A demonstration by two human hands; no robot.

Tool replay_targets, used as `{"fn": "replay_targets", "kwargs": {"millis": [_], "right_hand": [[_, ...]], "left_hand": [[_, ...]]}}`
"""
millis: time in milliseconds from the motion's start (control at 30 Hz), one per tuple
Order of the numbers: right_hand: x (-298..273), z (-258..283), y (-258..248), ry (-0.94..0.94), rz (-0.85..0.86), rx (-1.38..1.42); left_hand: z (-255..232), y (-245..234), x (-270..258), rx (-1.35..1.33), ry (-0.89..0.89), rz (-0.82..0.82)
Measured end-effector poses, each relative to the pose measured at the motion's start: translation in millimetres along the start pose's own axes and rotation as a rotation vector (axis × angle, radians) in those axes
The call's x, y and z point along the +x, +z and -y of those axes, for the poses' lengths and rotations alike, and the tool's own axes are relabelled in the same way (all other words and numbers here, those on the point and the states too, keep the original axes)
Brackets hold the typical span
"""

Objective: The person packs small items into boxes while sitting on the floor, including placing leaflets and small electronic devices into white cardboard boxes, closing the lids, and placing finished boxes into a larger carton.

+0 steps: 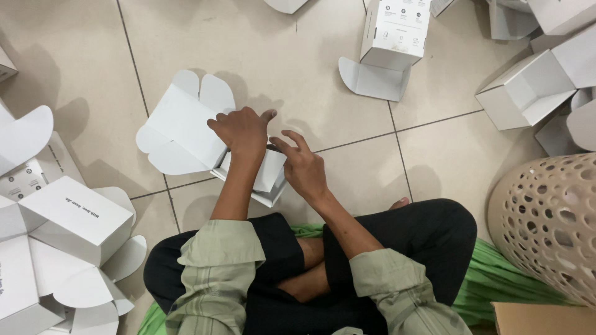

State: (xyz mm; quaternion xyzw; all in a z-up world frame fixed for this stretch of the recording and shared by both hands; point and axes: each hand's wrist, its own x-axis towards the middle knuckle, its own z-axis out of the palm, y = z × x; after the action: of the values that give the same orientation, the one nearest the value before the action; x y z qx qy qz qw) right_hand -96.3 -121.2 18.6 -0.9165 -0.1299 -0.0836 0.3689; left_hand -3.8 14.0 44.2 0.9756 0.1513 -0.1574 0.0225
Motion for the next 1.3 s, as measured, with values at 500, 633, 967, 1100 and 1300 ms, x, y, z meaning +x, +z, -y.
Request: {"fn": "replay_targets", "kwargs": {"millis": [500,633,967,1100,1300], "right_hand": [[-3,7,8,0.013,-0.086,-0.025],[-8,6,10,0.002,-0.052,-0.016],[6,8,-15,0.016,0.235,0.148],[14,-2,-25,-0.028,0.415,0.309],[7,3,-23,0.085,0.530,0.257]], "left_hand": [[30,-13,-28,-0.126,0.092,-0.212],[23,3,-26,-0.172,0.119,-0.184],[19,14,-32,-0.490,0.005,-0.191],[13,31,-40,-0.494,0.016,-0.268],[17,51,-37,-0.582,0.100,-0.408]]}}
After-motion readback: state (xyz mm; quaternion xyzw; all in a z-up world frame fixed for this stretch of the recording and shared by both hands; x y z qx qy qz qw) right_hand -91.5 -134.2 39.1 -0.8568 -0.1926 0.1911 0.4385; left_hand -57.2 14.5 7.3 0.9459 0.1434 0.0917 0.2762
